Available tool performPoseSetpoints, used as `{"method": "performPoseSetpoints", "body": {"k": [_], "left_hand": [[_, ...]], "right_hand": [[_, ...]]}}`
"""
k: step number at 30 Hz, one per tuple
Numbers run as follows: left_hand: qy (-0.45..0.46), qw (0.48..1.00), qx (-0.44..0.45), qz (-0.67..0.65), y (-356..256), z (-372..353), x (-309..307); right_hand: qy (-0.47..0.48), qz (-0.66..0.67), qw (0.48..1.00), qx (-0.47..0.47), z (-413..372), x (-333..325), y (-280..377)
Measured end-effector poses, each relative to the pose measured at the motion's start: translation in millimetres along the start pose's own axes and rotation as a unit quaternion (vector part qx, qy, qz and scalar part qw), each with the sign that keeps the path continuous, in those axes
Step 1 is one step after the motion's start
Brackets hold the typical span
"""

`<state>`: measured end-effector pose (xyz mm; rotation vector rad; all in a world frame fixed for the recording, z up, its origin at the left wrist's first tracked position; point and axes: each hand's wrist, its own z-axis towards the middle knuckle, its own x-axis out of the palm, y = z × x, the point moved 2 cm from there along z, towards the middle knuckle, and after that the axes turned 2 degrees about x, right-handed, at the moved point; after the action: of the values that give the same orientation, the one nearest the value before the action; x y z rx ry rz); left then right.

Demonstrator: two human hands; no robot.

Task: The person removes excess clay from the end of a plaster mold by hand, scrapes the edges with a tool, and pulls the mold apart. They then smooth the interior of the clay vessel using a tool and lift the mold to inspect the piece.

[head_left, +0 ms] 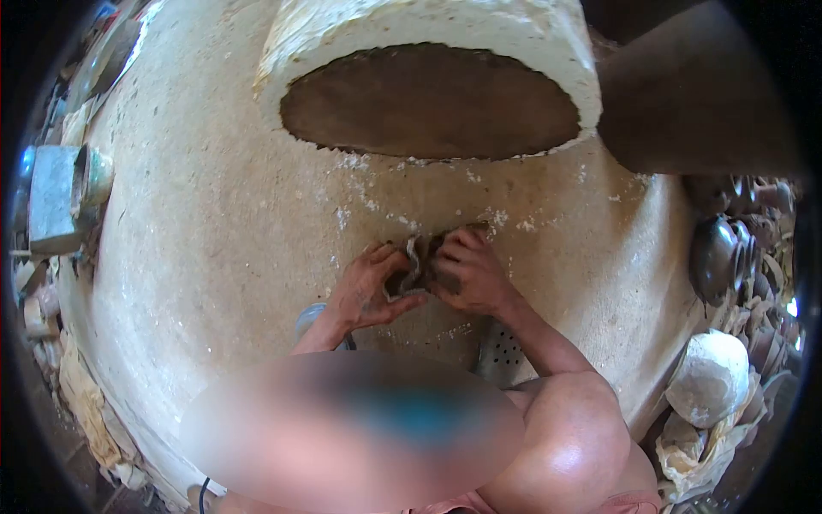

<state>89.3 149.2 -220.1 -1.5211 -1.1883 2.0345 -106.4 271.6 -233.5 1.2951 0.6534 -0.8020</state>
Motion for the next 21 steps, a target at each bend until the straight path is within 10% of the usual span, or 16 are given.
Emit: {"method": "performPoseSetpoints", "body": {"k": [3,7,12,21], "left_hand": [[0.112,0.994,-0.002,-0.011,0.6,12.4,3.9],[0.223,0.974,0.036,0.03,-8.4,24.5,16.8],[0.188,0.974,0.107,0.059,-24.4,19.5,48.2],[0.168,0.984,0.051,-0.026,-9.5,24.8,49.2]], "right_hand": [[0.093,0.08,0.992,-0.022,-9.5,-9.3,-16.8],[-0.336,0.092,0.869,0.351,3.2,-44.9,-57.8],[-0.376,0.094,0.897,0.215,42.4,-29.6,-118.4],[-0.355,0.066,0.896,0.257,48.0,-13.6,-152.0]]}}
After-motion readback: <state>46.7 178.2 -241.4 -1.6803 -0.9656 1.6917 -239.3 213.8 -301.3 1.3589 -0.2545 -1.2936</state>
